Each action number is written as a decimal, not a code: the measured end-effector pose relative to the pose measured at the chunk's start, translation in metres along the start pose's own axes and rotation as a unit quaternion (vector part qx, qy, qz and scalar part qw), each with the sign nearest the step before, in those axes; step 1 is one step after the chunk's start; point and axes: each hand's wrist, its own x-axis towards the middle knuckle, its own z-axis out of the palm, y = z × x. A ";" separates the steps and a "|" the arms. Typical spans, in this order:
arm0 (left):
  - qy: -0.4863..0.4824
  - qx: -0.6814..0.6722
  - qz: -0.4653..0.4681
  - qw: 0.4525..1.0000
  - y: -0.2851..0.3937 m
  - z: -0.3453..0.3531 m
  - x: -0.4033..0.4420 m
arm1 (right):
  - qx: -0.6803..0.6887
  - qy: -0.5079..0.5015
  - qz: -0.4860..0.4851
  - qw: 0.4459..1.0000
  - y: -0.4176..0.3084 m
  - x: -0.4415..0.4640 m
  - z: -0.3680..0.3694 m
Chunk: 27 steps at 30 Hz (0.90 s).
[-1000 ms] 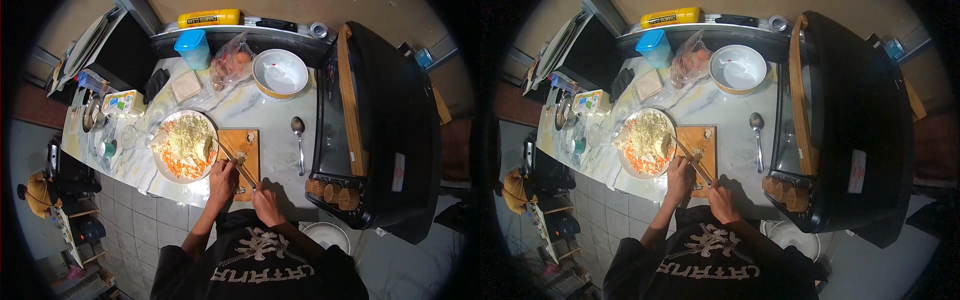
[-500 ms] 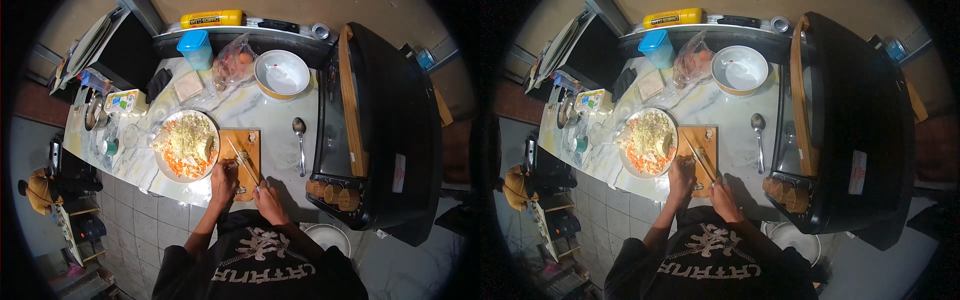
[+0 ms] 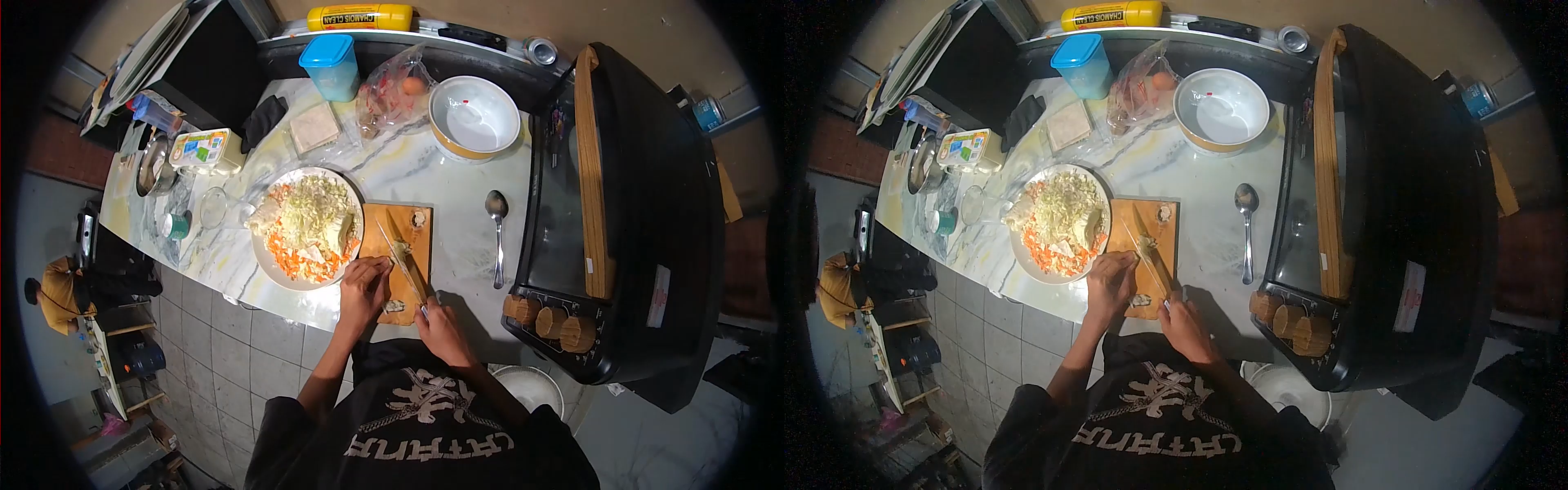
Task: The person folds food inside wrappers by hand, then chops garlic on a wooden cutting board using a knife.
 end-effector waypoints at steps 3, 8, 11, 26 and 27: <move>-0.017 0.001 0.006 1.000 0.000 -0.003 0.001 | -0.001 0.015 -0.031 0.999 0.003 0.002 0.002; -0.023 -0.013 -0.003 1.000 -0.001 -0.002 0.000 | 0.009 0.025 -0.018 0.999 -0.001 0.001 0.004; -0.015 -0.014 0.001 1.000 -0.002 -0.002 0.000 | 0.004 0.018 -0.005 1.000 0.000 0.001 0.006; 0.004 -0.025 -0.010 1.000 -0.005 0.004 -0.003 | -0.014 -0.035 0.036 0.999 -0.008 0.001 0.001; 0.003 -0.026 -0.010 1.000 -0.005 0.004 -0.003 | -0.013 -0.036 0.038 0.999 -0.009 0.000 0.001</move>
